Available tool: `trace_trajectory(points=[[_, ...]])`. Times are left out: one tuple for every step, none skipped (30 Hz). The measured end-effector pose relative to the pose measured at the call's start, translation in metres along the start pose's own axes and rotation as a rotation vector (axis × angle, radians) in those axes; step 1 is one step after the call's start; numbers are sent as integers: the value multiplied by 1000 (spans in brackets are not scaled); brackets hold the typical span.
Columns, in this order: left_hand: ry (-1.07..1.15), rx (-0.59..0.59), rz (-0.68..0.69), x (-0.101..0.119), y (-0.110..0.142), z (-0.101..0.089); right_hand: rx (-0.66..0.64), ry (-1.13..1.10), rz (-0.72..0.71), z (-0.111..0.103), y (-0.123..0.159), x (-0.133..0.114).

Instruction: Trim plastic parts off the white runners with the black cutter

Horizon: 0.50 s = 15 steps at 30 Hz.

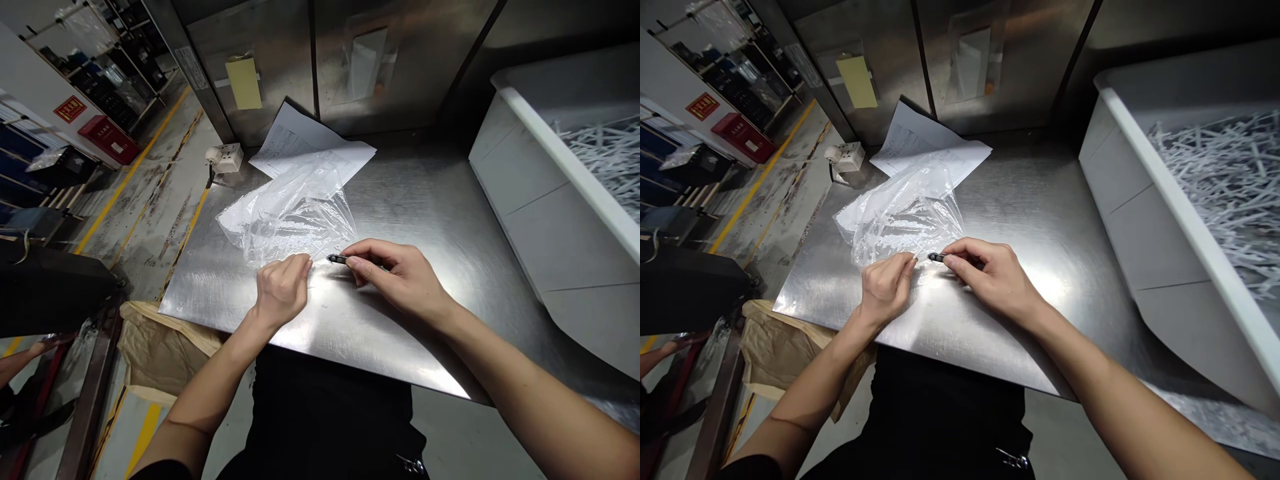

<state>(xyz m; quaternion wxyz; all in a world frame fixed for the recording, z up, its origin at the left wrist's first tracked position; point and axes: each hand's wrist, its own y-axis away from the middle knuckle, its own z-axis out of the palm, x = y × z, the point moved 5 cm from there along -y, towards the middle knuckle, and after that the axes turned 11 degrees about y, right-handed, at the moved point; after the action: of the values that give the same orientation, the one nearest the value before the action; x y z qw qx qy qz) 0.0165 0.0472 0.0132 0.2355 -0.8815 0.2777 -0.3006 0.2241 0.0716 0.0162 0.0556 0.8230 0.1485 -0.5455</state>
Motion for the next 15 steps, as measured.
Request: trace_trajectory(points=[[-1,-8,-13,-1,0,1,1,-23,17,2,0,2],[-1,-17,-26,-1,0,1,3,-47,37,4,-1,3],[1,-27,-40,-2,0,1,2,-70,59,6,-1,5],[6,-36,-52,-2,0,2,-1,-90,83,8,-1,7],[12,-46,-64,-2,0,2,-5,-107,104,9,-1,9],[20,-57,-76,-2,0,2,-10,-120,123,10,-2,10],[28,-68,-88,-3,0,2,-16,-132,137,11,-2,11],[35,-76,-100,-3,0,3,-21,-146,145,11,-2,12],[42,-82,-113,-4,1,3,-27,-167,149,11,-2,13],[51,-83,-124,-4,1,3,-31,-198,149,11,-2,13],[63,-81,-133,-5,1,3,-33,-233,147,11,-3,13],[77,-74,-139,-5,1,3,-29,-268,145,11,-3,13],[95,-65,-144,-6,1,2,-16,-296,140,10,-3,13],[116,-56,-144,-5,1,2,5,-315,136,8,-4,14],[140,-46,-141,-5,1,1,33,-321,130,6,-4,14]])
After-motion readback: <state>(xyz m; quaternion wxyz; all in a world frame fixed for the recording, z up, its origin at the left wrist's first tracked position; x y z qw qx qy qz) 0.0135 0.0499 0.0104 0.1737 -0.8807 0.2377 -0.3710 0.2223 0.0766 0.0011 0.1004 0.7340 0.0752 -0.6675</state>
